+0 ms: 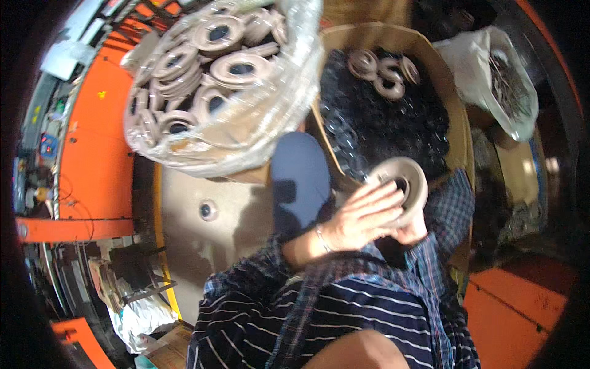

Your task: The person sits on the floor and repeatedly picks a beige ring and a black cap, presses them together, and places the assembled pair into a plastic bag. The person continues this cycle throughout the clip.

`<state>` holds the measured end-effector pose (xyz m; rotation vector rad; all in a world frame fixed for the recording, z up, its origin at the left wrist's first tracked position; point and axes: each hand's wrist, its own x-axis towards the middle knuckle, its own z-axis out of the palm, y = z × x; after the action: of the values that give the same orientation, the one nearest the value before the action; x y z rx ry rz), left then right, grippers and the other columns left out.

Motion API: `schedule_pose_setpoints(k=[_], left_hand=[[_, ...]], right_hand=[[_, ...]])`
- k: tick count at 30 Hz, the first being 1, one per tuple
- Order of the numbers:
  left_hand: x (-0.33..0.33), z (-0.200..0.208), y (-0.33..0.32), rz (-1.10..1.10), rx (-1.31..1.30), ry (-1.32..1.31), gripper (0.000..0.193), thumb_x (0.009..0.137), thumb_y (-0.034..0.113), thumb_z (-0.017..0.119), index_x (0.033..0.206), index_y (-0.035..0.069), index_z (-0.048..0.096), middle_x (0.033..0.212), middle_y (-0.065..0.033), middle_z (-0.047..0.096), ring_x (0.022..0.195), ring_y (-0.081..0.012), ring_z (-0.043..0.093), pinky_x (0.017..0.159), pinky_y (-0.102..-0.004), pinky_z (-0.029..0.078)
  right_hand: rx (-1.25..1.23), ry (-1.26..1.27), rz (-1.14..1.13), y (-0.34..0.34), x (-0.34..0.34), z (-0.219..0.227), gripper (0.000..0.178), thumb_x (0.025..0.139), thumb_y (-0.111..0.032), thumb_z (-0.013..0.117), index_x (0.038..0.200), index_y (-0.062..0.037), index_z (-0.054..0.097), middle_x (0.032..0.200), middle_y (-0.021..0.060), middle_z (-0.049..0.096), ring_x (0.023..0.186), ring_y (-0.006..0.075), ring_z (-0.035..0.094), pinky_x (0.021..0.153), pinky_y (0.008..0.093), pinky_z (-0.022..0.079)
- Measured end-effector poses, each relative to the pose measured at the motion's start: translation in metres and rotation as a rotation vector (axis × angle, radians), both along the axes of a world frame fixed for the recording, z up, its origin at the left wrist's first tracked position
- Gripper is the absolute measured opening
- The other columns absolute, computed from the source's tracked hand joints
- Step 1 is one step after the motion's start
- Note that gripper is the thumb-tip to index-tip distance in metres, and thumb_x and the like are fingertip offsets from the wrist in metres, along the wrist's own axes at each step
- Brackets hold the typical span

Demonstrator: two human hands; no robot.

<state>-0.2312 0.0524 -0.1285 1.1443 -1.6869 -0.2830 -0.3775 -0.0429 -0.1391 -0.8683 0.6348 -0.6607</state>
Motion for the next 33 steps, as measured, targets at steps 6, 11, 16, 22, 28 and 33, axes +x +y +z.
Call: schedule_pose_setpoints(k=[6, 11, 16, 22, 28, 33], left_hand=[[0.016, 0.013, 0.007, 0.214, 0.549, 0.820, 0.050, 0.093, 0.007, 0.066, 0.139, -0.005, 0.051, 0.126, -0.0097, 0.064, 0.111, -0.0139, 0.060, 0.097, -0.0304, 0.049], [0.011, 0.023, 0.005, 0.194, 0.452, 0.664, 0.052, 0.091, 0.012, 0.073, 0.137, -0.002, 0.054, 0.133, -0.0177, 0.061, 0.123, -0.0227, 0.059, 0.104, -0.0347, 0.047], [0.044, 0.041, -0.011, 0.082, -0.144, -0.301, 0.045, 0.083, 0.013, 0.071, 0.125, -0.001, 0.064, 0.134, -0.0192, 0.061, 0.133, -0.0370, 0.051, 0.114, -0.0538, 0.035], [0.224, 0.133, -0.073, 0.631, -0.362, -0.630, 0.036, 0.087, 0.007, 0.066, 0.123, 0.004, 0.066, 0.129, -0.0158, 0.065, 0.127, -0.0374, 0.055, 0.110, -0.0467, 0.038], [0.275, 0.166, -0.131, 0.991, -0.459, -0.972, 0.052, 0.084, 0.021, 0.075, 0.131, 0.007, 0.059, 0.125, -0.0179, 0.064, 0.120, -0.0327, 0.059, 0.102, -0.0412, 0.045], [0.175, 0.040, -0.222, 0.398, 0.244, -0.795, 0.041, 0.082, 0.026, 0.070, 0.119, 0.010, 0.066, 0.109, -0.0148, 0.066, 0.107, -0.0319, 0.061, 0.095, -0.0437, 0.047]], right_hand=[[-0.687, 0.488, 0.087, -0.021, 0.004, -0.003, 0.063, 0.090, -0.035, 0.071, 0.138, -0.0040, 0.046, 0.104, 0.0110, 0.068, 0.078, 0.0161, 0.065, 0.067, 0.0281, 0.054], [-0.741, 0.376, -0.001, -0.012, 0.020, 0.002, 0.084, 0.073, -0.021, 0.086, 0.142, -0.0018, 0.043, 0.120, 0.0132, 0.064, 0.101, 0.0201, 0.065, 0.088, 0.0332, 0.054], [0.515, -0.552, 0.585, -0.019, 0.024, 0.007, 0.066, 0.103, -0.056, 0.035, 0.142, -0.0028, 0.040, 0.104, 0.0167, 0.070, 0.081, 0.0254, 0.071, 0.071, 0.0344, 0.060], [-0.367, 0.444, 0.496, -0.054, 0.015, -0.019, 0.033, 0.098, -0.032, 0.065, 0.088, -0.0004, 0.066, 0.074, 0.0016, 0.063, 0.066, 0.0092, 0.058, 0.061, 0.0256, 0.047], [-0.929, 0.919, 0.413, -0.116, 0.026, -0.054, 0.042, 0.089, -0.041, 0.069, 0.091, 0.0007, 0.067, 0.083, 0.0212, 0.069, 0.081, 0.0366, 0.068, 0.072, 0.0462, 0.051], [-1.177, 1.144, 0.424, -0.145, 0.067, -0.114, 0.053, 0.082, -0.035, 0.075, 0.121, -0.0045, 0.058, 0.117, 0.0186, 0.062, 0.110, 0.0373, 0.058, 0.090, 0.0468, 0.049]])
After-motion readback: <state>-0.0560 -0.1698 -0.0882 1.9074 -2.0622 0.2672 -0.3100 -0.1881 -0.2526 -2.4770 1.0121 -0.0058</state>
